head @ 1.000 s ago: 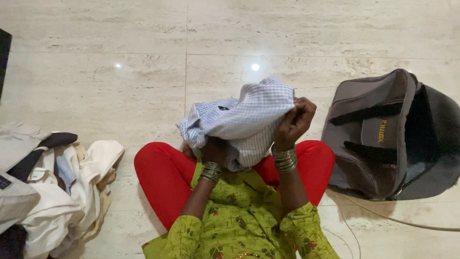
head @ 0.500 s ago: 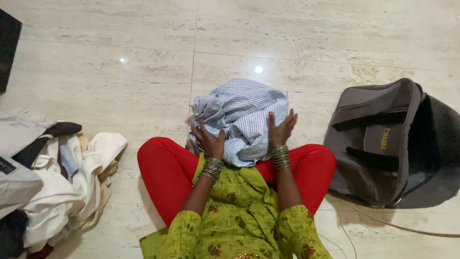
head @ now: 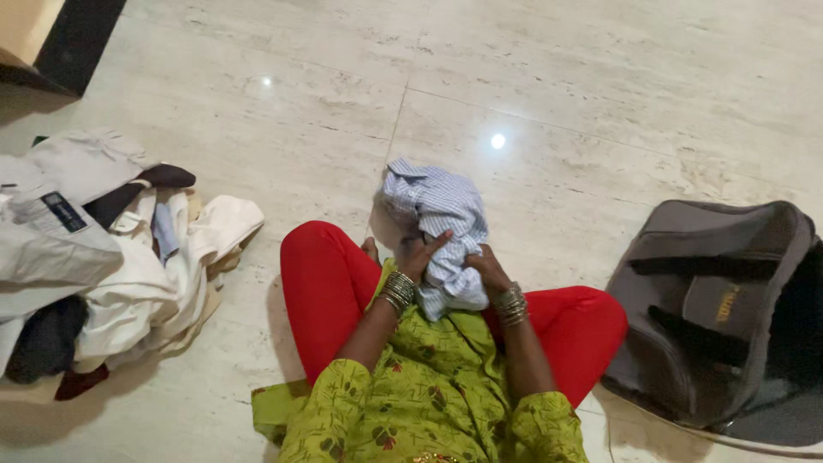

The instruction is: The person sits on the floor and folds several pieces of clothing, including light-colored pants, a blue and white checkered shirt, a blue striped shirt, and dark trousers. The person folds each item by hand and places them into a pile.

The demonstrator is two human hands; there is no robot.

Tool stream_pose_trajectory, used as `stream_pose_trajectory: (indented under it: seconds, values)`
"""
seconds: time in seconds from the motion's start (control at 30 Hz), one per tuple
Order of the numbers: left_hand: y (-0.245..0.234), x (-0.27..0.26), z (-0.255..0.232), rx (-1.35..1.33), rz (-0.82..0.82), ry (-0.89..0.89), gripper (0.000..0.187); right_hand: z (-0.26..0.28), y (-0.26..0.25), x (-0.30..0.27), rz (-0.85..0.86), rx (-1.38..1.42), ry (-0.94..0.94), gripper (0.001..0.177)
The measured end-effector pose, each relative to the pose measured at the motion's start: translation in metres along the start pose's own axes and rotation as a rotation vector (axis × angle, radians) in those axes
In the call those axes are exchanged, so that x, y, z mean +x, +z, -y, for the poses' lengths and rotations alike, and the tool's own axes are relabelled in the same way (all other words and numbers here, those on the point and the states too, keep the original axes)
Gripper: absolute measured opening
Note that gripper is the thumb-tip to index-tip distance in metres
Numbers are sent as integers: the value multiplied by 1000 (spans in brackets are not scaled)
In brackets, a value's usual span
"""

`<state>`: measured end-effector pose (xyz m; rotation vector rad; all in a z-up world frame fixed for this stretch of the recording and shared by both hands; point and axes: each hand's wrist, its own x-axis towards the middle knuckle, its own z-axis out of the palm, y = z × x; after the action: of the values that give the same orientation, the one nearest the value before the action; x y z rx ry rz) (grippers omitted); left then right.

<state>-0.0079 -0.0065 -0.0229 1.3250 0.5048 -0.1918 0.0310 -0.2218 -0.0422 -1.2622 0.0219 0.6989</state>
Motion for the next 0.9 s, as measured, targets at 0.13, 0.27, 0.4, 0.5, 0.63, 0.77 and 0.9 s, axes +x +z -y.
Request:
stream_pose_trajectory:
  seconds: [0.13, 0.27, 0.4, 0.5, 0.63, 0.77, 0.9]
  values:
    - [6, -9, -10, 207, 186, 119, 79, 27, -2, -22, 52, 186, -102, 52]
    - [19, -15, 0, -253, 541, 7, 79, 36, 3, -35, 75, 201, -178, 50]
    - [18, -19, -4, -198, 224, 211, 66, 42, 0, -32, 68, 141, -251, 48]
    - [11, -31, -22, -330, 117, 235, 62, 50, -5, -17, 47, 62, -313, 47]
    - [-16, -62, -64, -452, -29, 200, 56, 61, -13, -1, -18, 66, -366, 47]
    - [-86, -103, -119, -403, -243, 386, 46, 62, -12, 0, -162, 113, -220, 44]
    - [-199, -165, -179, -443, -409, 598, 55, 58, -7, 1, -225, -29, -153, 44]
